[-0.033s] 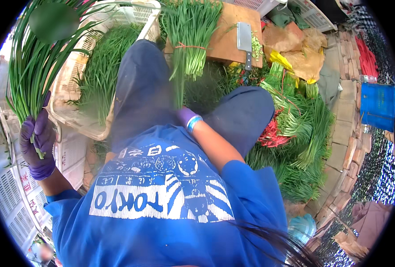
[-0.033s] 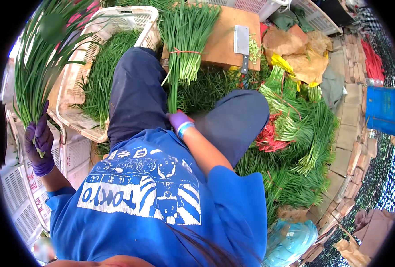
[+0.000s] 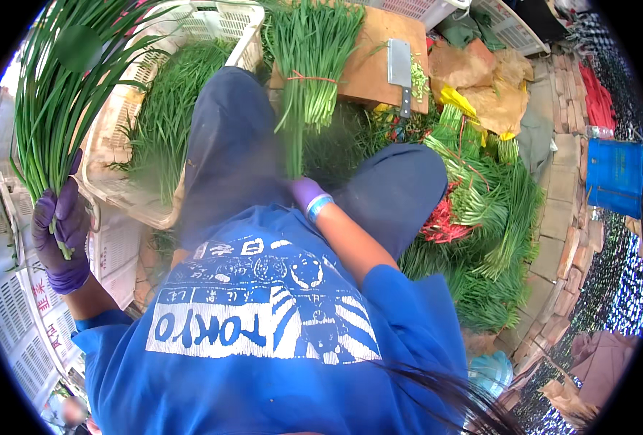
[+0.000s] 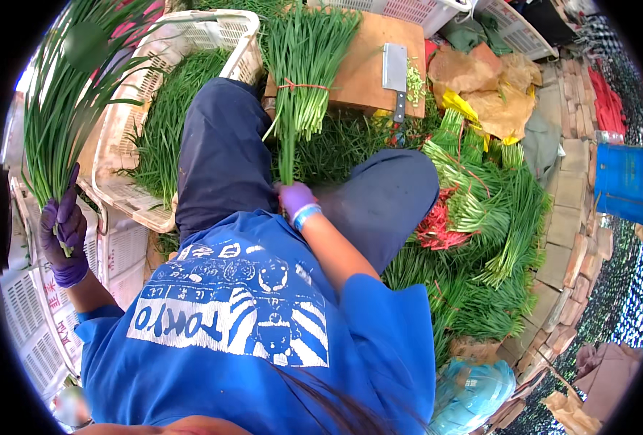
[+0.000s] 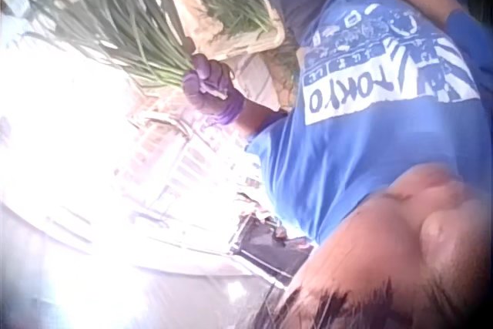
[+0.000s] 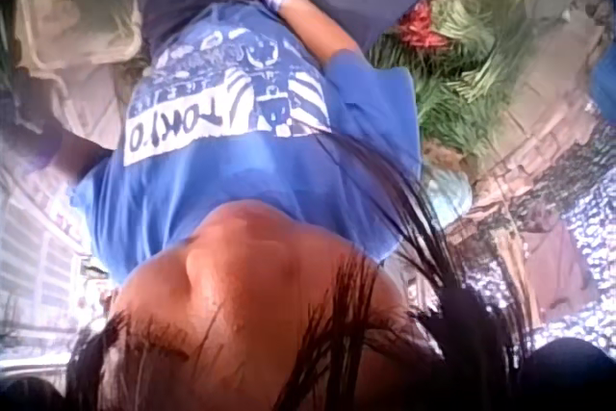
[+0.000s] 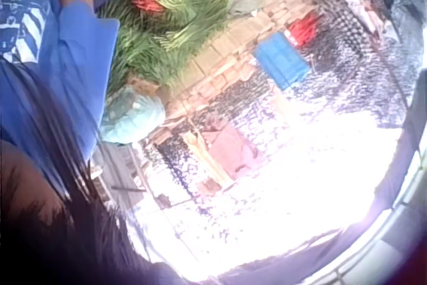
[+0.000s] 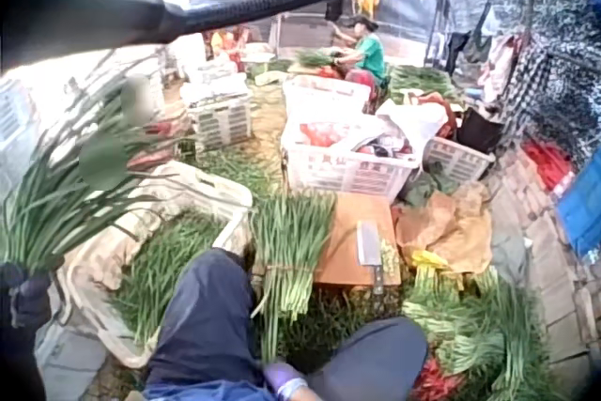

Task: The person gathers green onions into bunches, ties them with red bands, and trims the roots using a knife on a wooden board before placing the bundles into a crate.

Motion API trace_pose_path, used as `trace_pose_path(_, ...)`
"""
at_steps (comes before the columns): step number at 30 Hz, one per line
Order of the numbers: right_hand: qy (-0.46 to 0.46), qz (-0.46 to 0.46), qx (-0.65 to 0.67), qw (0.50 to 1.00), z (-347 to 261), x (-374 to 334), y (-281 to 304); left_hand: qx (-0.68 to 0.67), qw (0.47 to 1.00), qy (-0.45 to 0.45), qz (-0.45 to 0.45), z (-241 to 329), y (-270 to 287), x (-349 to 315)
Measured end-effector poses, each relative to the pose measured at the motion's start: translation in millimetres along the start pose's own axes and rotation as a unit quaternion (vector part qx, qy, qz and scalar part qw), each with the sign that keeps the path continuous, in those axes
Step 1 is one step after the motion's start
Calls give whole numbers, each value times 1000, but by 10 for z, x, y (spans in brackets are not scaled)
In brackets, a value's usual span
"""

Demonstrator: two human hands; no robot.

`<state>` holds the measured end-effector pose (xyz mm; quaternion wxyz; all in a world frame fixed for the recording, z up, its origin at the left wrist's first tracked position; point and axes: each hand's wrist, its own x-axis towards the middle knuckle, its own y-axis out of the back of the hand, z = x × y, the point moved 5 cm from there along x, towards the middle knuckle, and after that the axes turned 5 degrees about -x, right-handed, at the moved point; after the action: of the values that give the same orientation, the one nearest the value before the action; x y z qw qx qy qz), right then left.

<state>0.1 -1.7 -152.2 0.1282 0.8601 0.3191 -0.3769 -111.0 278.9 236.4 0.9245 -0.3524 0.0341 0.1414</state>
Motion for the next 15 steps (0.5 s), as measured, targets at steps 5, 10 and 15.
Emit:
trace_pose_path(5,157,-36,357,920,-1054,-1532,426,113,990,-36,71,-157,238,130)
trace_pose_path(10,291,-175,548,764,-1540,-2299,684,317,945,-1,85,-986,-277,531)
trace_pose_path(15,260,-79,330,904,-1251,-2094,396,652,728,44,-207,-2248,-1348,683)
